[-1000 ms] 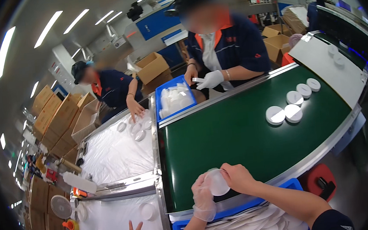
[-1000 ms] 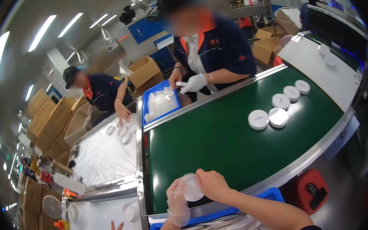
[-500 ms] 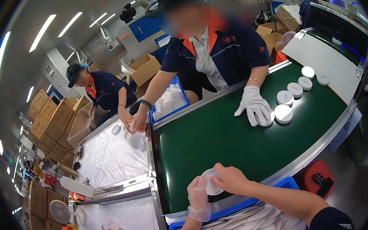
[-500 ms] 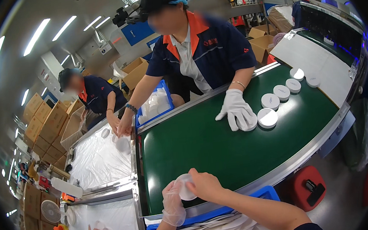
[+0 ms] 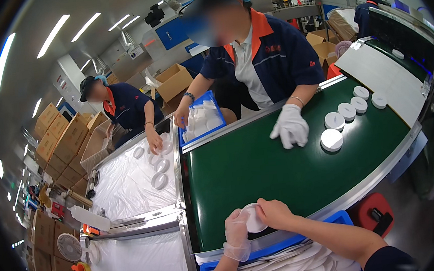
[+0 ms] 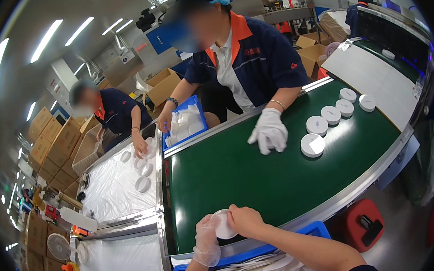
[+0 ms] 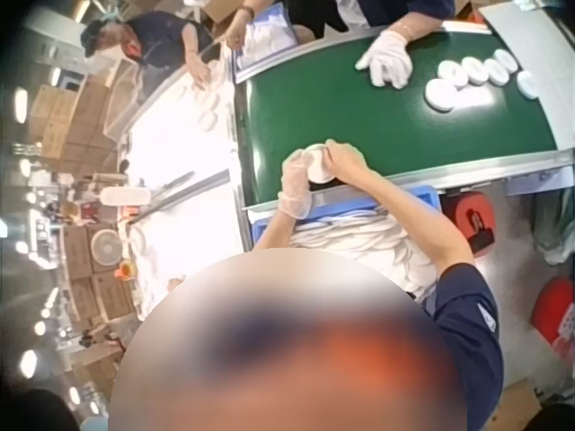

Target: The person places white plastic lids onto white cosmetic containers by hand, one by one, as the containers move along a conveyor belt.

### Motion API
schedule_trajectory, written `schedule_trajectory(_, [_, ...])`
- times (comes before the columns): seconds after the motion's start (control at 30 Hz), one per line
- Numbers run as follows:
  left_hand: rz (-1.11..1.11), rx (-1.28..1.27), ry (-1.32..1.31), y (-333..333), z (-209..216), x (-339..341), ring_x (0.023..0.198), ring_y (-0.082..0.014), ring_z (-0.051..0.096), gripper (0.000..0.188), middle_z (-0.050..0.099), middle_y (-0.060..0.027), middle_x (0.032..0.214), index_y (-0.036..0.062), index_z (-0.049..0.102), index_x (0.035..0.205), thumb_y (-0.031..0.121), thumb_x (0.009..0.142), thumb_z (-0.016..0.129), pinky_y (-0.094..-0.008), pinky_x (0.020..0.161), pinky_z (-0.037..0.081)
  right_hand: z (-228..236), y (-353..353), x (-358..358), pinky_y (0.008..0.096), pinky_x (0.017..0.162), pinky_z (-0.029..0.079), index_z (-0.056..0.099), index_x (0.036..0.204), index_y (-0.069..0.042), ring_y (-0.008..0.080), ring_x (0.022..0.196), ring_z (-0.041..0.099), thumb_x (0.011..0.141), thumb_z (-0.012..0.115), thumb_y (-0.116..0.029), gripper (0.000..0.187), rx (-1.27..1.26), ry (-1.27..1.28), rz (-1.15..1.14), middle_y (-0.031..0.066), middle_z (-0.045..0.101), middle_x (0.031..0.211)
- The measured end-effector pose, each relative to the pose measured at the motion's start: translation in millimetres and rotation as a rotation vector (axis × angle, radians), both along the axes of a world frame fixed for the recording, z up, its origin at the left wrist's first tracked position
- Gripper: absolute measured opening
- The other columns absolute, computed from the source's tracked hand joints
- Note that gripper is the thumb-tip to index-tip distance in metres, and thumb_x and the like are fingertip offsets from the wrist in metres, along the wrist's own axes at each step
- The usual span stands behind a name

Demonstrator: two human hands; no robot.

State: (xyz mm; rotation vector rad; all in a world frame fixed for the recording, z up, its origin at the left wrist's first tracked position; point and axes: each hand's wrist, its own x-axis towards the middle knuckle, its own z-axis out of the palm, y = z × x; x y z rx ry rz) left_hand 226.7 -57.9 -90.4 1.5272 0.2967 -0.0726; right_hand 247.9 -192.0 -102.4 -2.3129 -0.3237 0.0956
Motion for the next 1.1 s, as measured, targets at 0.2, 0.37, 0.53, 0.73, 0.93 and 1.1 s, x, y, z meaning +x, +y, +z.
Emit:
schedule_trajectory(0.2, [-0.019,0.022,-0.074,-1,-7,0,0.064,-0.0067,0.05,0.011,0.056,0.0002,0.071,0.0017,0.059,0.08,0.01,0.082,0.053,-0.0209,0.058,0.04,9,2,-4,0.0451,0.052,0.047,0.051,0.082,-0.001,0.0344,0.057,0.059,0.085,0.045,-0.021,0.021,0.006,-0.16,-0.042,0.0164,0.059,0.061])
schedule_trajectory(0.37, [-0.046,-0.008,-0.032,1,-12,1,0.061,-0.0057,0.047,0.012,0.055,0.0008,0.068,0.001,0.06,0.08,0.012,0.081,0.055,-0.022,0.056,0.04,-1,1,-3,0.0454,0.053,0.047,0.051,0.082,-0.002,0.0349,0.057,0.059,0.084,0.045,-0.021,0.02,-0.002,-0.119,-0.04,0.0171,0.059,0.062])
schedule_trajectory(0.53, [-0.027,-0.01,-0.024,1,-11,1,0.06,-0.006,0.047,0.013,0.055,0.0009,0.067,0.0011,0.06,0.079,0.013,0.081,0.055,-0.0224,0.055,0.04,3,2,-3,0.0461,0.055,0.046,0.051,0.083,-0.002,0.0357,0.059,0.058,0.084,0.046,-0.021,0.02,-0.016,-0.074,-0.037,0.0179,0.059,0.064])
schedule_trajectory(0.73, [-0.031,0.042,0.005,4,-16,4,0.061,-0.0064,0.049,0.014,0.055,0.0008,0.067,0.0018,0.061,0.079,0.016,0.079,0.057,-0.0221,0.056,0.041,3,1,-4,0.0465,0.055,0.046,0.049,0.087,-0.003,0.0363,0.06,0.059,0.082,0.047,-0.019,0.018,-0.031,-0.077,-0.022,0.0176,0.059,0.065])
schedule_trajectory(0.93, [-0.112,0.056,-0.159,-1,-11,3,0.077,-0.0105,0.055,0.023,0.059,-0.0035,0.086,0.0013,0.057,0.097,0.011,0.077,0.061,-0.0237,0.068,0.046,3,0,-4,0.0457,0.059,0.047,0.046,0.096,-0.003,0.0363,0.064,0.06,0.075,0.052,-0.013,0.024,-0.022,-0.097,-0.033,0.0185,0.06,0.068])
schedule_trajectory(1.1, [-0.085,0.132,-0.35,-8,-10,3,0.093,-0.0138,0.055,0.045,0.057,-0.0067,0.102,0.0009,0.05,0.113,0.003,0.071,0.066,-0.0253,0.079,0.046,6,0,-4,0.0436,0.064,0.048,0.045,0.099,-0.001,0.0367,0.07,0.06,0.073,0.051,-0.006,0.027,0.261,-0.122,-0.192,0.021,0.06,0.08])
